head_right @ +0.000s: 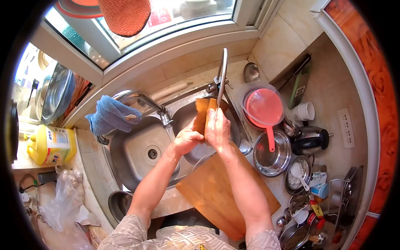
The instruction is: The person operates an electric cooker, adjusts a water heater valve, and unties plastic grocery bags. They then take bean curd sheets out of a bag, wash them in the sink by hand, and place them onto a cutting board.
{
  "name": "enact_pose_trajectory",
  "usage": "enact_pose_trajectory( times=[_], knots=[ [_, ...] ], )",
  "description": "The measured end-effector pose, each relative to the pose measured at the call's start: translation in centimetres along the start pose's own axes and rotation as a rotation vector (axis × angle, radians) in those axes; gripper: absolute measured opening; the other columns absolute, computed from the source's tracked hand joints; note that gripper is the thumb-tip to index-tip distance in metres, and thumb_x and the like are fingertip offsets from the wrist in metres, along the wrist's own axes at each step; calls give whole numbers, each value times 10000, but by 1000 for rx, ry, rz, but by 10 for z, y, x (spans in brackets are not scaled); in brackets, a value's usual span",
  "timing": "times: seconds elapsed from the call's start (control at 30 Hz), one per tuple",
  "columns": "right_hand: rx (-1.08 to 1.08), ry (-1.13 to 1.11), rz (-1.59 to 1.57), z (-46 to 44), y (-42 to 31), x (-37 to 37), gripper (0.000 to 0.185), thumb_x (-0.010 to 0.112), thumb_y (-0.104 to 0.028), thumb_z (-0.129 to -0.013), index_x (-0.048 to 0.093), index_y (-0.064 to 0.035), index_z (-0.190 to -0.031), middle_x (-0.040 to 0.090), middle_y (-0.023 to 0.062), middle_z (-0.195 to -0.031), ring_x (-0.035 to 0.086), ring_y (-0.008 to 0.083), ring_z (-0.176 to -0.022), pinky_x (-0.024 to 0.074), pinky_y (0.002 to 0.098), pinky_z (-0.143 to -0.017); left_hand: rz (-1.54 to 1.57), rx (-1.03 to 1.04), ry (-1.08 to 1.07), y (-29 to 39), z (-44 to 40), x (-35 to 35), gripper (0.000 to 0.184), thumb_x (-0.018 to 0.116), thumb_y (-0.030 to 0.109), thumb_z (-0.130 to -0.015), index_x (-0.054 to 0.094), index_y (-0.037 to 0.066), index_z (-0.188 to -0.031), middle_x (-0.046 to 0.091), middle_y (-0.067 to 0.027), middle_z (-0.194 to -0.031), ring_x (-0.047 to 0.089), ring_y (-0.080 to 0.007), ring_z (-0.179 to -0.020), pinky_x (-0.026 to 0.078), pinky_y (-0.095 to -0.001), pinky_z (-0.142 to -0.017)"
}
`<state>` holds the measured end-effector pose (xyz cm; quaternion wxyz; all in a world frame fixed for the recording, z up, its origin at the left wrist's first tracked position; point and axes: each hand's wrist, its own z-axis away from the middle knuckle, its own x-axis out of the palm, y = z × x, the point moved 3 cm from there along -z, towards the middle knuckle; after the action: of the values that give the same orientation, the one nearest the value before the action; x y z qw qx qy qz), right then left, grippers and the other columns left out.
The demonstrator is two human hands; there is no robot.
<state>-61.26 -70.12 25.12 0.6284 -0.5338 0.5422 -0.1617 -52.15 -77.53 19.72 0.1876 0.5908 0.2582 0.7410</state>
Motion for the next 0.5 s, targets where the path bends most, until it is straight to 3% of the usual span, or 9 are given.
enact_pose_trajectory(
  times=[0.1,0.17,0.2,0.23,0.27,0.33,0.4,0.43,0.5],
  knots=[
    [53,10,-108,2,6,10,261,496,-252,-946,534,-2,-881,607,258,-785,583,463,-766,454,488,-633,-67,-9,32,-8,0,3,737,459,-47,-775,234,81,-1465,442,-57,-1367,473,-198,-1199,394,-350,-991],
    [107,-24,-144,6,6,10,256,507,-237,-940,559,13,-949,633,218,-784,614,421,-736,476,457,-637,160,56,12,-11,-3,5,701,466,-25,-784,257,74,-1446,453,-64,-1343,488,-183,-1152,427,-333,-922],
    [179,-101,-290,10,8,13,248,510,-223,-938,570,13,-986,642,196,-780,629,386,-730,488,432,-646,138,108,-9,-15,-6,-2,530,472,34,-878,339,65,-1389,496,-71,-1280,513,-169,-1102,449,-312,-876],
    [249,-180,-436,13,9,16,247,513,-208,-935,581,12,-1022,650,174,-777,644,351,-724,500,406,-655,137,105,-7,-26,-15,-21,530,472,34,-878,339,65,-1389,496,-71,-1280,513,-169,-1102,449,-312,-876],
    [199,-129,-463,16,14,20,214,524,-167,-926,614,1,-1025,645,140,-792,636,281,-726,506,355,-680,417,158,-307,-16,-22,-12,439,454,87,-928,377,67,-1359,516,-71,-1249,528,-165,-1081,457,-311,-874],
    [48,-60,-345,20,21,25,183,539,-149,-913,629,-9,-989,637,140,-812,627,279,-733,503,355,-685,28,125,288,-23,-12,-16,317,389,223,-1021,458,71,-1291,558,-67,-1181,558,-162,-1051,463,-309,-905],
    [-212,77,-152,21,13,21,109,603,-101,-871,657,-27,-928,621,114,-854,614,236,-820,493,327,-726,-54,169,289,-22,-18,-10,323,388,224,-1020,455,70,-1296,555,-69,-1188,555,-163,-1055,461,-312,-912],
    [-355,118,63,19,14,19,92,616,-90,-850,640,-23,-909,609,125,-921,594,268,-897,477,344,-779,-130,210,296,-22,-19,-10,329,387,225,-1019,453,70,-1301,552,-72,-1195,553,-164,-1058,460,-314,-918],
    [-283,181,31,5,22,19,158,574,-142,-875,590,-28,-982,566,169,-973,541,350,-962,438,409,-826,-47,211,255,-15,-15,4,352,361,229,-1024,434,64,-1327,536,-77,-1253,529,-175,-1128,423,-325,-975]
  ],
)
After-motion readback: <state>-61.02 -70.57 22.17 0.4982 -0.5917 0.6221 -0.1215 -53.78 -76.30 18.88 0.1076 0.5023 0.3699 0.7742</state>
